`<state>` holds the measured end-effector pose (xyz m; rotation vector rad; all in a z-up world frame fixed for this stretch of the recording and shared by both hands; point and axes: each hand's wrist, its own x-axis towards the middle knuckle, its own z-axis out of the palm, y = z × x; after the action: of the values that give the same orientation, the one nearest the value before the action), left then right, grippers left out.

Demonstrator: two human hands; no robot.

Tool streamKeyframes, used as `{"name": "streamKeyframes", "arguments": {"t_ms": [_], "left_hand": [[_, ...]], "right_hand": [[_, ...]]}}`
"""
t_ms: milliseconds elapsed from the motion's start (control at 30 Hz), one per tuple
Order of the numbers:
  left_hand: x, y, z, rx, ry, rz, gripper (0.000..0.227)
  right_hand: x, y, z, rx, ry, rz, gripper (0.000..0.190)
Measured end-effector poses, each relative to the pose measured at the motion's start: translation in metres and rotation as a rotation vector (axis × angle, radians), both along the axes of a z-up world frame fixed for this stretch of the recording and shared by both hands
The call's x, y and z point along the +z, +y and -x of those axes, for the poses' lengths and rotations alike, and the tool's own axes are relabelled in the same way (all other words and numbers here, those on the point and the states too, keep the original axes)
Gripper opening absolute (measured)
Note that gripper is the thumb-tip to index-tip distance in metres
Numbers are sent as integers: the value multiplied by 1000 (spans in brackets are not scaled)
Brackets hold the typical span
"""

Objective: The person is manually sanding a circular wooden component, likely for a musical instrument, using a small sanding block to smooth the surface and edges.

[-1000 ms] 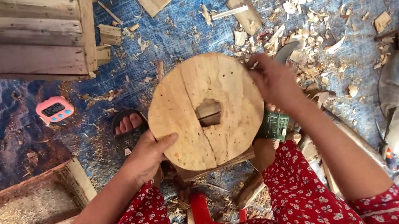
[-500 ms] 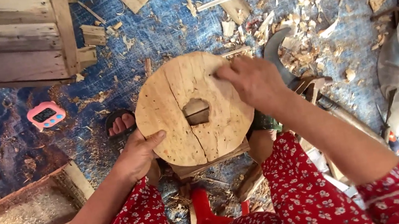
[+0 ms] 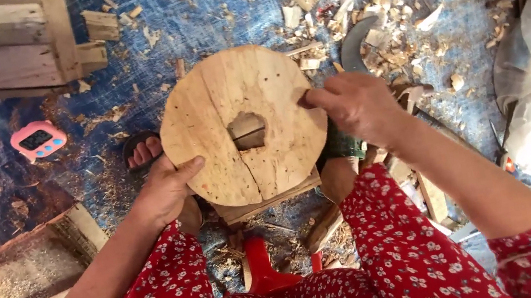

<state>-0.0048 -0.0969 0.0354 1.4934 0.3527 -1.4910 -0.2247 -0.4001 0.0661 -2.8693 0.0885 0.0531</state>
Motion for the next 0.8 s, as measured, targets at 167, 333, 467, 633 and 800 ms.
{"name": "streamKeyframes", "arguments": {"t_ms": [167, 333, 467, 633, 800], "left_hand": [[-6, 3, -3, 16, 17, -5, 33], [-10, 8, 0, 76, 20, 25, 31], [-14, 11, 6, 93, 34, 47, 32], [0, -4, 6, 81, 34, 57, 46], [-48, 38, 20, 160, -40, 8, 47]], "right_hand": [[-34, 60, 88, 97, 107, -40, 9], [-26, 37, 85, -8, 29, -236, 16], [-14, 5, 17, -32, -107, -11, 23], [-42, 55, 75, 40, -94, -103, 15], [27, 40, 45, 117, -147, -414, 20]]}}
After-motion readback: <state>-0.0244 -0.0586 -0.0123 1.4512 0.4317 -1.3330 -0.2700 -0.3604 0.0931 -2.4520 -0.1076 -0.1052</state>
